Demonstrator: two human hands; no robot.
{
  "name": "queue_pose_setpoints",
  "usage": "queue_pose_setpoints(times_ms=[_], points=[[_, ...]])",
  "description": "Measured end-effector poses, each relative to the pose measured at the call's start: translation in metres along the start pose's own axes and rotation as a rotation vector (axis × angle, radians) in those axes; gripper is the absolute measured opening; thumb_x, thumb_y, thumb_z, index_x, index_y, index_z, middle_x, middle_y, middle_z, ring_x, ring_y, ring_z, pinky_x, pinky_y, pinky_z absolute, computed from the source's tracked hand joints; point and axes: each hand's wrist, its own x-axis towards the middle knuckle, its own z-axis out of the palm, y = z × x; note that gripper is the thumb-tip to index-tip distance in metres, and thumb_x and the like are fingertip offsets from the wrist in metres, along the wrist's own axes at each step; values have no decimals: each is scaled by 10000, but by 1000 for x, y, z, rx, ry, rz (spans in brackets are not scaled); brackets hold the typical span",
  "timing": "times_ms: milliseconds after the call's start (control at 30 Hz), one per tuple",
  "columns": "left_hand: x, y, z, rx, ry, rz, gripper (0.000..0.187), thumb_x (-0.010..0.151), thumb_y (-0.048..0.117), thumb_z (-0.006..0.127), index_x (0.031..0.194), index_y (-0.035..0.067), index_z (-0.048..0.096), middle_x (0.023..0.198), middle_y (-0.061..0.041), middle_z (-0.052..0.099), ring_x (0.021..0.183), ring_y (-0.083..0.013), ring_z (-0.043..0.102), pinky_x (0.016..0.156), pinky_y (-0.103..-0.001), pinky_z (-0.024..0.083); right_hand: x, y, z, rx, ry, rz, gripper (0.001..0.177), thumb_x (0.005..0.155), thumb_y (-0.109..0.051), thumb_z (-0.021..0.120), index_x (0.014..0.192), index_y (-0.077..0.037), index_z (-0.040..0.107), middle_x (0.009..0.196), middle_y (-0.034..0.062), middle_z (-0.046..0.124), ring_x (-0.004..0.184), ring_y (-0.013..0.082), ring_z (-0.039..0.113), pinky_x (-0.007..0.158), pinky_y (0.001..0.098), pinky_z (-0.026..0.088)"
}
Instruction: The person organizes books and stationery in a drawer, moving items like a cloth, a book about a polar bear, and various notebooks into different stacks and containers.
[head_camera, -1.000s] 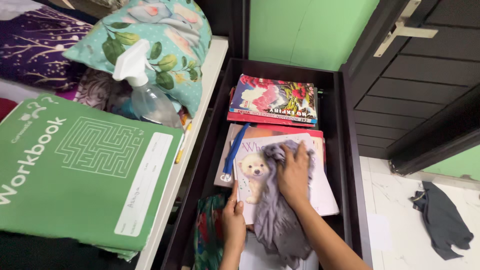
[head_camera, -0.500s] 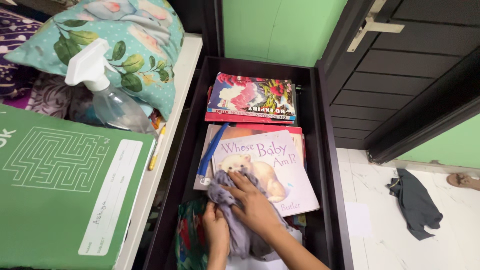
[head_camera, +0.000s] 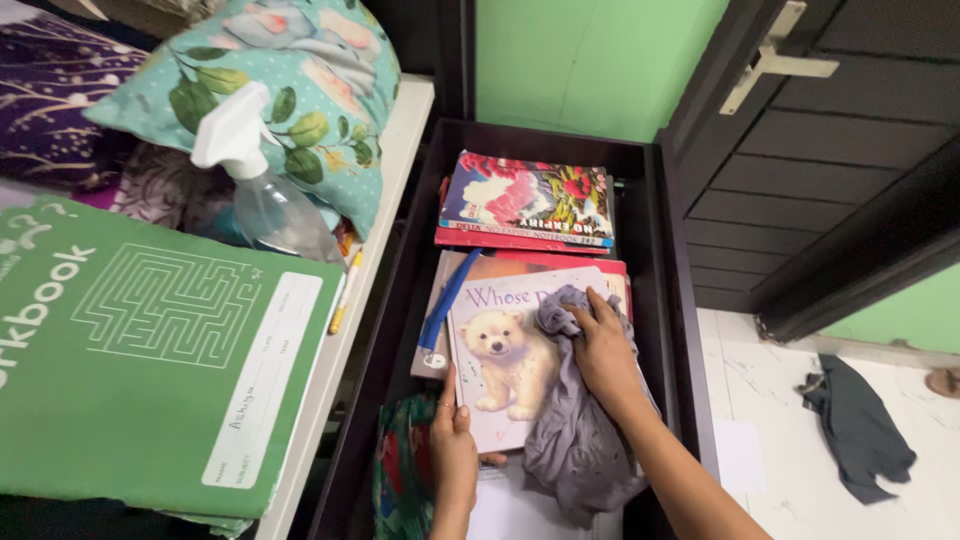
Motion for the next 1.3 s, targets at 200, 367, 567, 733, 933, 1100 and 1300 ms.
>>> queue_pose_setpoints(times_ms=[200, 367, 567, 733, 933, 1100, 1300], points=[[13, -22, -3, 5, 21, -24, 598, 1006, 50, 399, 1530, 335, 437, 1493, -87, 573, 708, -252, 713, 390, -349, 609, 20, -40, 39, 29, -80, -74, 609, 729, 70, 600, 1278, -185, 660, 1544, 151, 470, 1392, 412, 445, 1139, 455, 387], [36, -58, -10, 139, 53, 183, 585, 990, 1, 469, 1532, 223, 486, 1431, -129, 642, 970, -216, 691, 684, -281, 545, -4, -84, 38, 237, -217, -258, 593, 708, 154, 526, 1176, -157, 714, 1492, 134, 556, 1416, 349, 487, 1175, 423, 378], [35, -55, -10, 65, 69, 229, 624, 946, -63, 437, 1513, 179, 528, 1381, -118, 692, 1108, -168, 673, 856, -276, 508, -42, -98, -2, 333, -384, -215, 642, 649, 187, 496, 1147, -149, 724, 1499, 102, 560, 1430, 338, 461, 1150, 413, 387], [8, -15, -2, -15, 102, -174, 641, 1044, -37, 379, 1611, 259, 421, 1383, -167, 601, 1036, -363, 676, 816, -552, 558, -65, -80, -28, 320, -404, -173, 678, 591, 202, 470, 1115, -139, 735, 1472, 93, 589, 1420, 325, 483, 1161, 412, 379], [-9, 7, 6, 859, 243, 292, 828, 899, -55, 525, 1576, 393, 362, 1415, -62, 560, 1186, -290, 624, 930, -435, 529, -44, -32, -34, 473, -314, 169, 466, 793, 84, 506, 1174, -83, 714, 1331, 180, 718, 1299, 294, 620, 1098, 376, 460], [1, 2, 14, 944, 197, 778, 717, 840, 11, 582, 1525, 137, 410, 1554, -114, 468, 1456, -311, 377, 1177, -472, 282, -12, -43, -33, 867, -14, 139, 590, 956, -128, 624, 1489, -33, 391, 1458, 213, 527, 1312, 191, 494, 1083, 287, 369], [23, -12, 18, 956, 87, 794, 600, 952, 90, 506, 1538, 26, 392, 1602, -155, 397, 1515, -302, 294, 1247, -473, 163, -26, -71, -44, 32, 264, 12, 742, 954, -218, 689, 1610, -132, 353, 1618, 239, 441, 1498, 392, 401, 1225, 443, 322]])
